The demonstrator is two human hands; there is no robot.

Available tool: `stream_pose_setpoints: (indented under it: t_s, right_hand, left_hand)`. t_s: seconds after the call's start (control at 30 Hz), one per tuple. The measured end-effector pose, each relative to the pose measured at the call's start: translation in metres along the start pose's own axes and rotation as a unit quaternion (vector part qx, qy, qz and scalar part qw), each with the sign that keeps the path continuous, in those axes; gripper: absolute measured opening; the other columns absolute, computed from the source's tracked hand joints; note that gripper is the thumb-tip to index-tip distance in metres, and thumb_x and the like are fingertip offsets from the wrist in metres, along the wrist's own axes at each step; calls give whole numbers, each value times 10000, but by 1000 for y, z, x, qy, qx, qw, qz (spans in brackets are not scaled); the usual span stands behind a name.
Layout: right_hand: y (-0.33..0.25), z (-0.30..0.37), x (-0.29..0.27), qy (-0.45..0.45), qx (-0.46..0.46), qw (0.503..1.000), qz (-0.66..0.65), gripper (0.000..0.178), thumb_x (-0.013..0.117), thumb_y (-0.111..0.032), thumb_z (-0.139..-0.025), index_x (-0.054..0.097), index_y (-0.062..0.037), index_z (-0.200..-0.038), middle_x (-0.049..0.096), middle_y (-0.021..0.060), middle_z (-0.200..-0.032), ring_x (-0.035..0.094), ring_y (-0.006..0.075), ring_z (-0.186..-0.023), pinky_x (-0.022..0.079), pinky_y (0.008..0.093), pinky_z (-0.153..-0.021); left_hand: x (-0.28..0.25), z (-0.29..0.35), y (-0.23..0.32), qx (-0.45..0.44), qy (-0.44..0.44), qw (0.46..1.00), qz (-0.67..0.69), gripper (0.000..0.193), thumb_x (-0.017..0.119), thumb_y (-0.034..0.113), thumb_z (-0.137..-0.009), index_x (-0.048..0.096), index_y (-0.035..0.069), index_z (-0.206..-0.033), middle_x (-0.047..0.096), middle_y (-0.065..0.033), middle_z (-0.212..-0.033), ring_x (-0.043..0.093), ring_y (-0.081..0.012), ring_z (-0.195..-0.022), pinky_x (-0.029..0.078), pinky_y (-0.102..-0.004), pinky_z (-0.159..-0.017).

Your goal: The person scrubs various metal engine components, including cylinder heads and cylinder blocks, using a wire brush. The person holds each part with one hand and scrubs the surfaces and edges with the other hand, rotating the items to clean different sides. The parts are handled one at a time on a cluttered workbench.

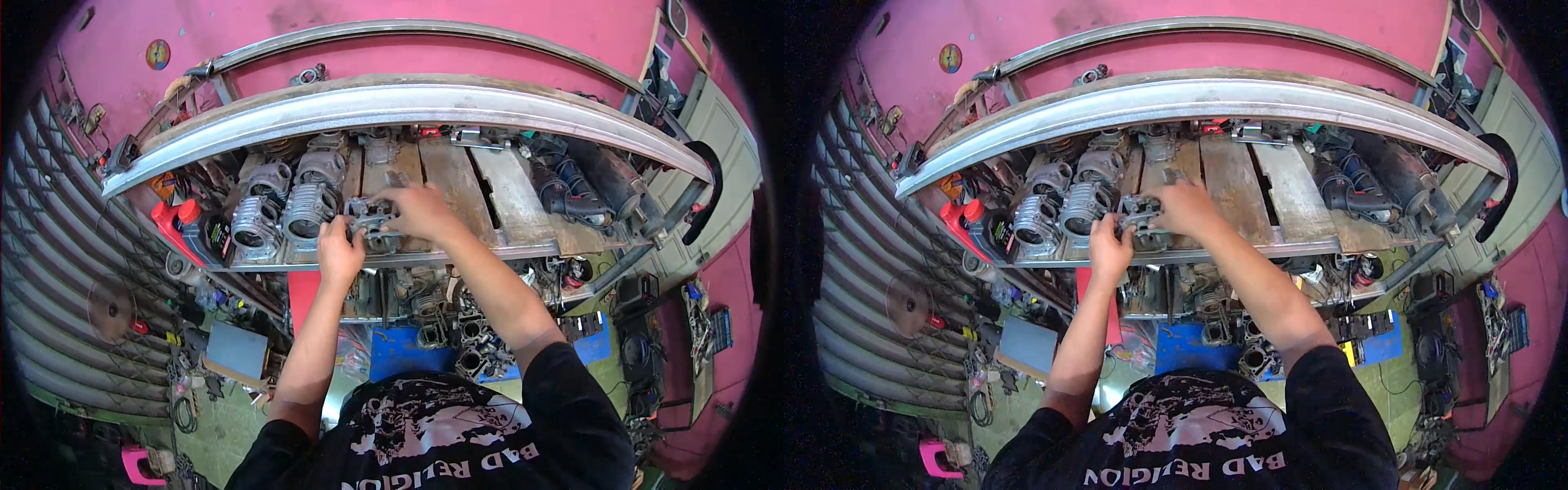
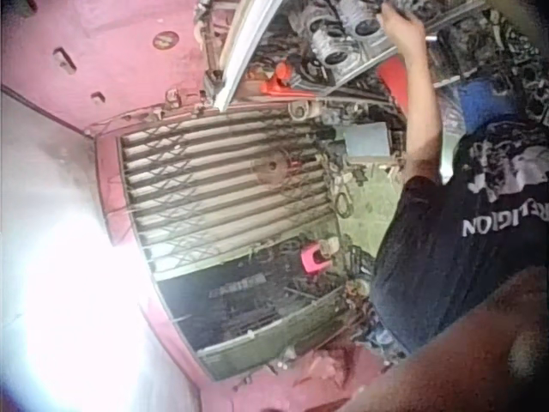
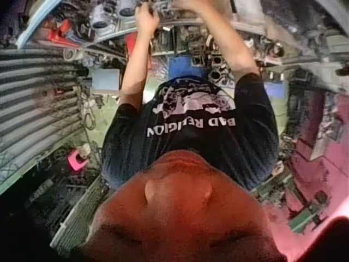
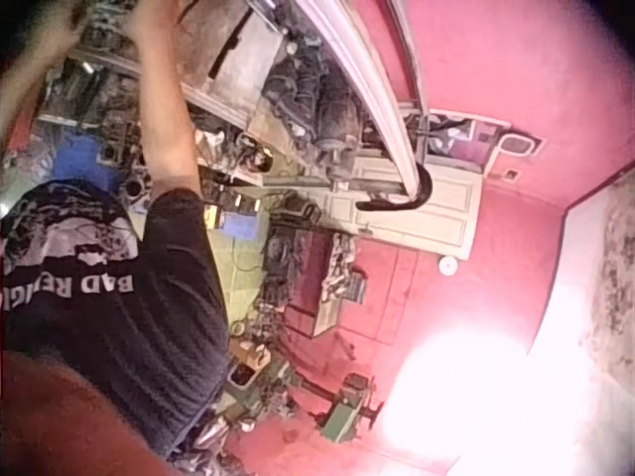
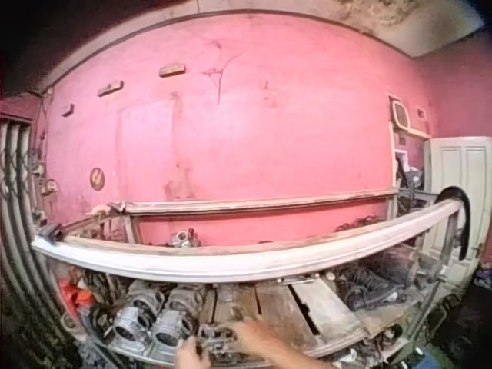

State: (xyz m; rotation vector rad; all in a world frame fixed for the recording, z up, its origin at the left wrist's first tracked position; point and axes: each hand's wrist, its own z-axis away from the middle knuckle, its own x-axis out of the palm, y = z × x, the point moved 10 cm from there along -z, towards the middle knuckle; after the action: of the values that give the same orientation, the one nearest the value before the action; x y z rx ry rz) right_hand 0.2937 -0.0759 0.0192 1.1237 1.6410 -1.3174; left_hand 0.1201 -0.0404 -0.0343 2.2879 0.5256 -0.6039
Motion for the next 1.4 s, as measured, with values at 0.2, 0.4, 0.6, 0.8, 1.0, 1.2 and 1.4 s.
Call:
stream_pose_setpoints:
  t_s: [0.2, 0.4, 0.6, 0.8, 1.0, 1.2, 1.4]
  right_hand:
    - [93, 64, 30, 67, 190, 979, -26, 732, 880, -464, -738, 678, -176, -1380, 772, 146, -1157, 671, 340, -1210, 411, 525, -1094]
    - [106, 48, 63, 48, 164, 985, 18, 574, 793, -303, -771, 694, -128, -1308, 764, 177, -1114, 663, 341, -1173, 399, 523, -995]
    - [114, 53, 56, 75, 157, 981, 89, 519, 756, -220, -753, 716, -89, -1253, 759, 174, -1101, 632, 352, -1171, 368, 518, -1002]
    - [149, 76, 24, 80, 165, 979, 93, 566, 703, -215, -797, 667, -80, -1346, 752, 203, -1137, 622, 387, -1192, 350, 561, -1001]
    - [168, 131, 14, 67, 264, 962, 2, 531, 618, -305, -934, 610, -75, -1413, 758, 244, -1094, 672, 431, -1147, 322, 642, -1053]
    - [143, 138, 15, 142, 228, 960, 77, 398, 695, -374, -938, 727, -3, -1077, 745, 275, -1046, 675, 411, -1122, 359, 602, -999]
    - [68, 166, -24, 259, 206, 939, 96, 443, 711, -309, -936, 679, -34, -1281, 758, 213, -958, 701, 374, -971, 371, 540, -971]
  left_hand:
    - [2, 3, 1, -53, 6, 998, -13, 279, 809, 147, -854, 695, 40, -1085, 693, -192, -932, 629, -410, -913, 513, -509, -816]
    - [3, 1, 3, -74, -5, 996, -46, 271, 814, 145, -846, 706, 41, -1071, 709, -171, -937, 624, -398, -917, 513, -502, -817]
    - [3, -5, 9, -44, -4, 994, -98, 284, 835, 154, -822, 737, 44, -1066, 732, -179, -922, 629, -411, -918, 509, -528, -837]
    - [6, -6, 11, -57, 6, 991, -120, 299, 846, 170, -809, 746, 48, -1063, 746, -170, -927, 644, -407, -945, 519, -514, -853]
    - [11, -7, 13, -54, -22, 994, -92, 286, 853, 204, -812, 764, 58, -1041, 754, -150, -920, 649, -395, -930, 521, -515, -859]
    - [22, -9, 27, -25, -11, 997, -78, 345, 864, 220, -816, 752, 23, -1076, 742, -166, -904, 653, -392, -921, 525, -506, -842]
    - [19, -9, 17, -43, -44, 996, -59, 339, 857, 223, -814, 760, 39, -1082, 748, -138, -923, 654, -374, -938, 510, -516, -871]
